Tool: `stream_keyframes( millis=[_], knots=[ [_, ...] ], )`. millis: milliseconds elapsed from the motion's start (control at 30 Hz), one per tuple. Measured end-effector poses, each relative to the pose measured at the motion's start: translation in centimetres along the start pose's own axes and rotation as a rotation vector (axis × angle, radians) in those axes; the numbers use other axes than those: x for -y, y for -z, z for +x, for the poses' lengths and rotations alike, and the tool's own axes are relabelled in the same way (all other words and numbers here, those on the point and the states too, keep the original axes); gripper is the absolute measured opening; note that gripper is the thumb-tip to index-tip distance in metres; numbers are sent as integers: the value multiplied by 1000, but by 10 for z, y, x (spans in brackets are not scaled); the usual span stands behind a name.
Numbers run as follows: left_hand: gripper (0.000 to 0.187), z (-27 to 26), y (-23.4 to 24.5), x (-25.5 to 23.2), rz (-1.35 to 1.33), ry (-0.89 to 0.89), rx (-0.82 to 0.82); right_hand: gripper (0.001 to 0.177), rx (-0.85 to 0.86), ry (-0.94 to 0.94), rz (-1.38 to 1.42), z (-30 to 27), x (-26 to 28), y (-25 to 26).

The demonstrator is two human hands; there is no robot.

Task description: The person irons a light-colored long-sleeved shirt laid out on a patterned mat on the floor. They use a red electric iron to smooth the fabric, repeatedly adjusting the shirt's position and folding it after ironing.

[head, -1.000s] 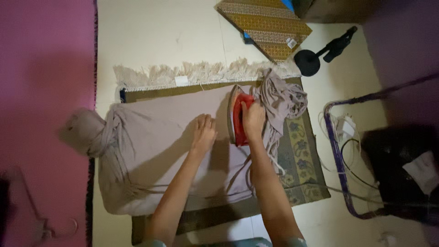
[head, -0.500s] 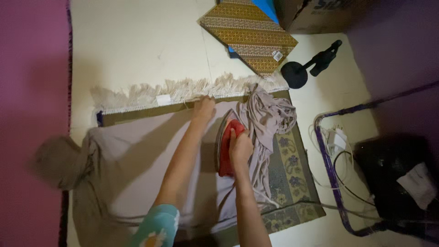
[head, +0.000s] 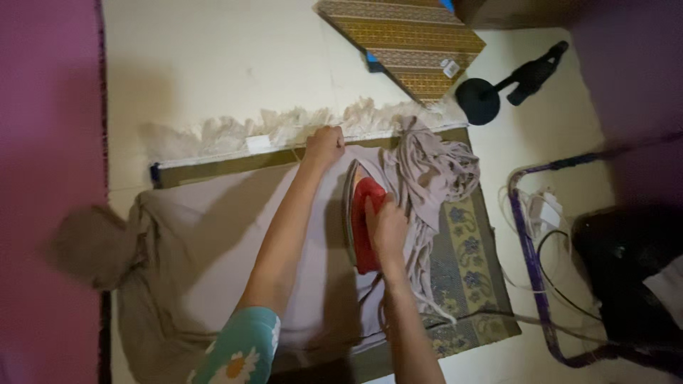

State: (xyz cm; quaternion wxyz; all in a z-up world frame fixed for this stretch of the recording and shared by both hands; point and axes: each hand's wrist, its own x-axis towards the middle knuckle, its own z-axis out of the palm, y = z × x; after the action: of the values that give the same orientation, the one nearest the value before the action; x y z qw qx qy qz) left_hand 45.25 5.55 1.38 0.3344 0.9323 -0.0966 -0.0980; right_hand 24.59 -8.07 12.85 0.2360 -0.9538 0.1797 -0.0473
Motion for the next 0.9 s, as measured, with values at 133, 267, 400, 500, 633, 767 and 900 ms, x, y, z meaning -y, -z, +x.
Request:
stream_keyframes(
  millis=[133, 267, 400, 500, 633, 767, 900],
  knots=[
    [6, -28, 34, 25, 166, 6, 122, 36, 128, 39, -15, -15, 7, 12],
    [27, -92, 71, 61, 344, -126, -102, 36, 154, 269, -171, -27, 11, 15],
    [44, -208, 91, 77, 269, -230, -385, 38, 323, 394, -247, -23, 11, 22],
    [54, -293, 100, 79, 363, -199, -344, 45, 457, 588, -371, -15, 8, 22],
    [67, -362, 107, 85, 435, -90, -268, 46, 456, 926, -287, -12, 21, 17],
    [72, -401, 119, 102, 436, -23, -203, 50, 461, 921, -449, -28, 52, 12],
    [70, -427, 127, 119, 409, 71, -217, 55, 550, 848, -220, -50, 77, 9]
  ],
)
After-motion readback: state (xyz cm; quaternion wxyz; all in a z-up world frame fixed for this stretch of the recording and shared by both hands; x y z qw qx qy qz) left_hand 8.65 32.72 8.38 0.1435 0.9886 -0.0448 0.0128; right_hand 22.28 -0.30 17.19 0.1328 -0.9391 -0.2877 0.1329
